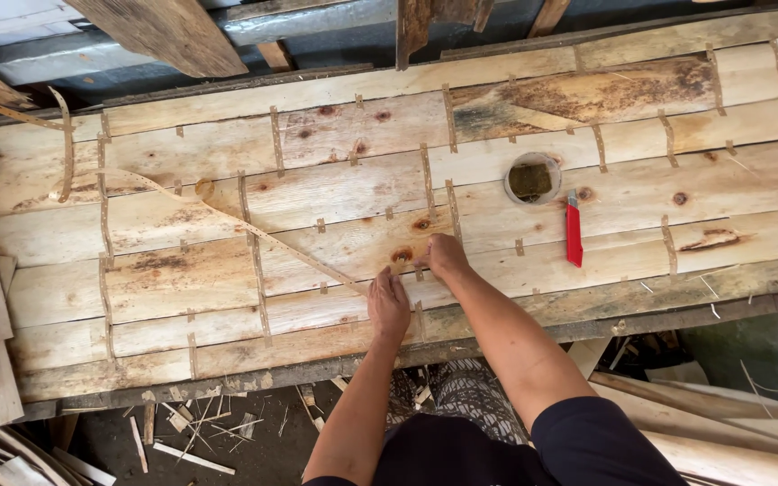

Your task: Apply glue and strips of wood to assemble a panel in a workshop.

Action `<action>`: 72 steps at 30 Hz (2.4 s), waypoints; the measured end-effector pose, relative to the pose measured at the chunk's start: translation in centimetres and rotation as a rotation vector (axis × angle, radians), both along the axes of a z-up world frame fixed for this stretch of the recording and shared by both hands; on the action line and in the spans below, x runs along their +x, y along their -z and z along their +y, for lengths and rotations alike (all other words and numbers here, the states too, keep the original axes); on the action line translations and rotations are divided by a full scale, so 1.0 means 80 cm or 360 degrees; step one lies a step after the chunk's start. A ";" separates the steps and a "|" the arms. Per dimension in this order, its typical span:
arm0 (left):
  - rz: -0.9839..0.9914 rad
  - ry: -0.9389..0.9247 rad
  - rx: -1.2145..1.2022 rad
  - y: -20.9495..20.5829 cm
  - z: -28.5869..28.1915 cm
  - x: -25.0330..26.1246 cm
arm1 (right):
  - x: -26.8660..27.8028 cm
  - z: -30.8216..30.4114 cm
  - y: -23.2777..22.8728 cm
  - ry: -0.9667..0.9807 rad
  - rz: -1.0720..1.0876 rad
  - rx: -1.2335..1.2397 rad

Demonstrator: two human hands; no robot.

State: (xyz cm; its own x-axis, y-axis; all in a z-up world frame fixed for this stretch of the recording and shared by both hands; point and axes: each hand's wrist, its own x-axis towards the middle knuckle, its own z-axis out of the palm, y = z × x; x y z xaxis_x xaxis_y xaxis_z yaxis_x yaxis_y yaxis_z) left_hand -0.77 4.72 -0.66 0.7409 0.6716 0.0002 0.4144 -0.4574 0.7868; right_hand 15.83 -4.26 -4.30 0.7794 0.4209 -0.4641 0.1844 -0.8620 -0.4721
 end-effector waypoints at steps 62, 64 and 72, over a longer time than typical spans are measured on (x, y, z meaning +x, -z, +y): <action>0.0176 0.0479 0.0271 0.007 -0.004 -0.025 | -0.007 -0.007 -0.011 -0.0079 -0.0080 0.0110; 0.0210 0.0480 0.0258 0.007 -0.005 -0.026 | -0.008 -0.006 -0.002 -0.0073 -0.0167 0.0135; 0.0095 0.0490 0.0212 0.021 -0.002 -0.034 | -0.013 -0.012 -0.007 -0.0093 -0.0265 0.0188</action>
